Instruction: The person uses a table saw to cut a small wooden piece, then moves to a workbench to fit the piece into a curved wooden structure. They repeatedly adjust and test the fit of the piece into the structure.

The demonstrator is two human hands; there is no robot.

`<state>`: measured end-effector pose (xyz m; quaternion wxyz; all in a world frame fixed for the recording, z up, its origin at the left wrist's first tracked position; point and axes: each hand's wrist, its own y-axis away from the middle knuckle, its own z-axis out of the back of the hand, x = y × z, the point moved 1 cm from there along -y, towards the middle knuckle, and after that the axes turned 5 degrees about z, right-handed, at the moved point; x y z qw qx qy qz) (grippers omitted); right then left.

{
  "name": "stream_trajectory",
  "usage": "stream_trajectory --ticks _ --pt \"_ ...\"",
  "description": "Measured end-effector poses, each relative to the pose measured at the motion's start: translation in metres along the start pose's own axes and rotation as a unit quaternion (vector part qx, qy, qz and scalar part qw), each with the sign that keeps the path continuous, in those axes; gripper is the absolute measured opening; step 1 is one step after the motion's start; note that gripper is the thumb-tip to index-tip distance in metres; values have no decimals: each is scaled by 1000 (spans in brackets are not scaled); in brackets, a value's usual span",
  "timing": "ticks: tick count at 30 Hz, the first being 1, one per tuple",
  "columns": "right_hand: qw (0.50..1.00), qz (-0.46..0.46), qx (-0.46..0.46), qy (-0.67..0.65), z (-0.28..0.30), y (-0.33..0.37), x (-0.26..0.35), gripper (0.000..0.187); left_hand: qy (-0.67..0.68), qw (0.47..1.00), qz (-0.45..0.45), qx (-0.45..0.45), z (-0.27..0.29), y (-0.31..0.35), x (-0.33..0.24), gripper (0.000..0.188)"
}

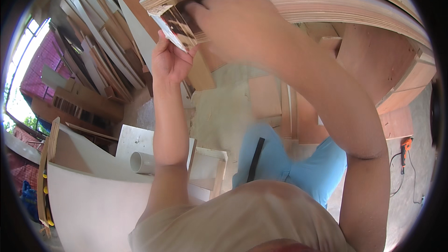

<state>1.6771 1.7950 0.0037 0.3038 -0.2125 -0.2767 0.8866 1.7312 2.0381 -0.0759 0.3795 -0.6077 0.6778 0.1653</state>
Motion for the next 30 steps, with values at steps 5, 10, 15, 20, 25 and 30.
stream_trajectory --ticks 5,10,15,20,25,30 --pt "975 10 -211 68 0 49 -20 40 -31 999 -15 -21 1 5 -1 35" --pt "966 -7 -255 39 -2 51 -23 30 -59 993 -47 -89 -15 12 16 35" --pt "948 4 -314 54 -12 46 -28 26 -166 973 -106 -122 3 75 66 19" --pt "945 8 -319 72 -20 47 -28 23 -394 907 -97 114 -126 131 120 21" --pt "956 17 -287 63 6 55 -33 29 -306 866 -218 331 -217 107 127 22" --pt "954 13 -297 24 -5 48 -26 30 -259 878 -227 332 -223 110 132 25"
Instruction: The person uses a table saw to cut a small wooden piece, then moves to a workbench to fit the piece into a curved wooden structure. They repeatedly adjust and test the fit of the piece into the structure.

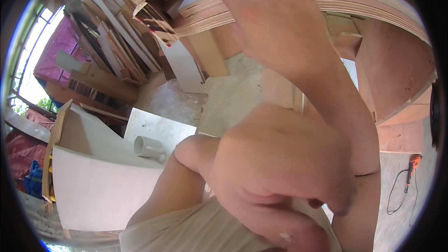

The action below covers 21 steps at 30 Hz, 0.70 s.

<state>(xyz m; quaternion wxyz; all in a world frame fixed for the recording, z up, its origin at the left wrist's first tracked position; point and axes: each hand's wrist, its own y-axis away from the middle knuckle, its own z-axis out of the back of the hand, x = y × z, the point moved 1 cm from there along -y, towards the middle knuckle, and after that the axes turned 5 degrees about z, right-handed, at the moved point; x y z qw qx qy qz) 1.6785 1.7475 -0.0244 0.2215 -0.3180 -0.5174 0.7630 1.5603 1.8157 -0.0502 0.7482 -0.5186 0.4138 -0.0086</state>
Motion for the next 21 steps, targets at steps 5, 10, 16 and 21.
stream_trajectory --ticks 5,10,16,21 --pt "999 -6 32 19 14 -6 5 29 27 997 71 2 7 -6 -12 28" --pt "998 0 -22 54 -1 -3 -3 31 25 1000 14 -11 -5 -12 5 28" --pt "999 4 24 43 13 -7 6 30 48 998 -35 -27 -9 -7 3 31" --pt "999 14 -16 35 3 -3 3 28 54 998 -36 -18 -4 -6 2 34"
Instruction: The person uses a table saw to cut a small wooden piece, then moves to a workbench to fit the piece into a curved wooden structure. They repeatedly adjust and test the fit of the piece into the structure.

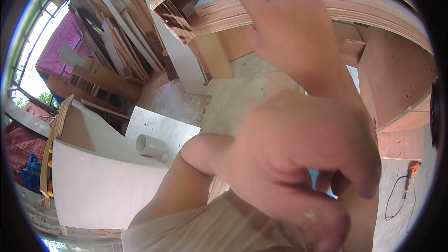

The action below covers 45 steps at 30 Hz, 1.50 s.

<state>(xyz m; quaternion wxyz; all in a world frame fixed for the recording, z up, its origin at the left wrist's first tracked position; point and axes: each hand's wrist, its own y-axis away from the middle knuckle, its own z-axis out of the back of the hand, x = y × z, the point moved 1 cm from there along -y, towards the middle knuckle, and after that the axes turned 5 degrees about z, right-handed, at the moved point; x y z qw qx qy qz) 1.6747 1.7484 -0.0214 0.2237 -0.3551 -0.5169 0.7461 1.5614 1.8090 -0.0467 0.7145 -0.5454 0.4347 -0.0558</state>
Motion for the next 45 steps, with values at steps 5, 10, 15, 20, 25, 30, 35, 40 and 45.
stream_trajectory --ticks 5,10,15,20,25,30,35,40,45 --pt "989 -45 116 -80 16 -7 3 36 8 1000 1 5 9 3 -6 38" --pt "992 -57 104 -34 -2 3 12 52 13 999 28 8 21 6 -15 42" --pt "994 -44 101 -1 6 0 6 51 24 999 -31 19 17 7 -19 47" --pt "996 -44 80 -16 -4 5 7 33 -8 998 -50 -37 47 43 -47 52" --pt "998 -31 48 -10 0 -4 9 29 -430 812 -135 -370 137 34 -48 105" --pt "996 -42 77 -21 5 -2 7 39 -624 717 35 -309 169 11 -28 130" --pt "996 -42 79 -28 9 -5 7 49 -583 755 38 -298 166 4 -27 94" --pt "985 -74 152 -44 15 -7 9 53 -640 714 3 -283 170 7 -32 81" --pt "994 -48 93 -29 10 -7 11 52 -685 688 -53 -236 176 4 -38 78"
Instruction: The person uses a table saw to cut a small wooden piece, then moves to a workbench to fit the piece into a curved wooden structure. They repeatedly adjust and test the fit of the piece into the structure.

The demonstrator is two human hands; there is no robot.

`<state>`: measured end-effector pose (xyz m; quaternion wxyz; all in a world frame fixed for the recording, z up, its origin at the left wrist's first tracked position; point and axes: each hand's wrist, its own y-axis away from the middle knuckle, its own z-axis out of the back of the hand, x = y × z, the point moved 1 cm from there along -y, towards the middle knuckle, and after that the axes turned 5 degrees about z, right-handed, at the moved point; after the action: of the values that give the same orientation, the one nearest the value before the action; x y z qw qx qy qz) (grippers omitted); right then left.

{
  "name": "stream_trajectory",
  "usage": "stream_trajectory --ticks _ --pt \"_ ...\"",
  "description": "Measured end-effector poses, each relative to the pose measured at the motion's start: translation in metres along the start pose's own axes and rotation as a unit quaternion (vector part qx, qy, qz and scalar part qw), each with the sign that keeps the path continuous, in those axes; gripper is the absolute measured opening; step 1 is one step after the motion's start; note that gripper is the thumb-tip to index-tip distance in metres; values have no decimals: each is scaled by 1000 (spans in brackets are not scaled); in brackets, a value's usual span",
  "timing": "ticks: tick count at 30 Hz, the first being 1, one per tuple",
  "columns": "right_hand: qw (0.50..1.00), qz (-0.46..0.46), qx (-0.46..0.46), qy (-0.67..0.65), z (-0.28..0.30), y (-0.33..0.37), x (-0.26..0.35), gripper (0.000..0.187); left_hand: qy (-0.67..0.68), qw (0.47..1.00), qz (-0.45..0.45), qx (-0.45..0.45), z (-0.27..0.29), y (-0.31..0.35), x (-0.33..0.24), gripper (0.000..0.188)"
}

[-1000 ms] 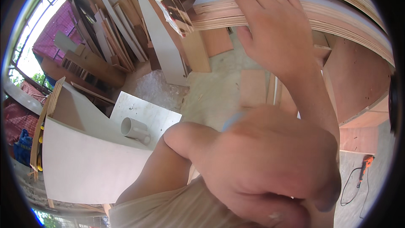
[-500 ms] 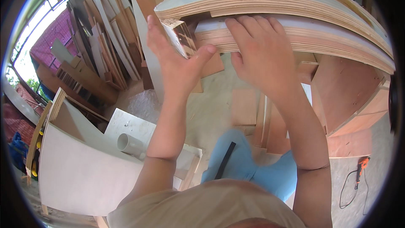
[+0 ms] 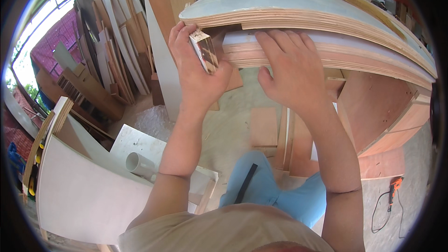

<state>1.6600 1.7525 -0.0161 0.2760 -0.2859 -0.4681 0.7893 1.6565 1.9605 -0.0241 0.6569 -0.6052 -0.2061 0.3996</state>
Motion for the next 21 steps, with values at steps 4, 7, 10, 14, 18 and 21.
stream_trajectory --ticks 4,7,10,14,18,21 --pt "1000 7 2 7 1 1 -1 54 18 1000 5 9 2 -1 2 79" --pt "1000 8 6 -5 1 0 1 55 2 1000 10 -3 1 2 2 80" --pt "1000 -1 20 -10 5 -1 1 54 6 1000 -4 4 2 -1 0 81" --pt "999 -12 27 -10 1 -1 3 53 0 1000 -17 4 5 0 5 86" --pt "1000 0 15 -24 -6 -4 14 55 19 999 -31 29 9 1 7 101" --pt "998 -11 22 -50 -14 -7 32 55 205 976 47 49 14 6 22 108"
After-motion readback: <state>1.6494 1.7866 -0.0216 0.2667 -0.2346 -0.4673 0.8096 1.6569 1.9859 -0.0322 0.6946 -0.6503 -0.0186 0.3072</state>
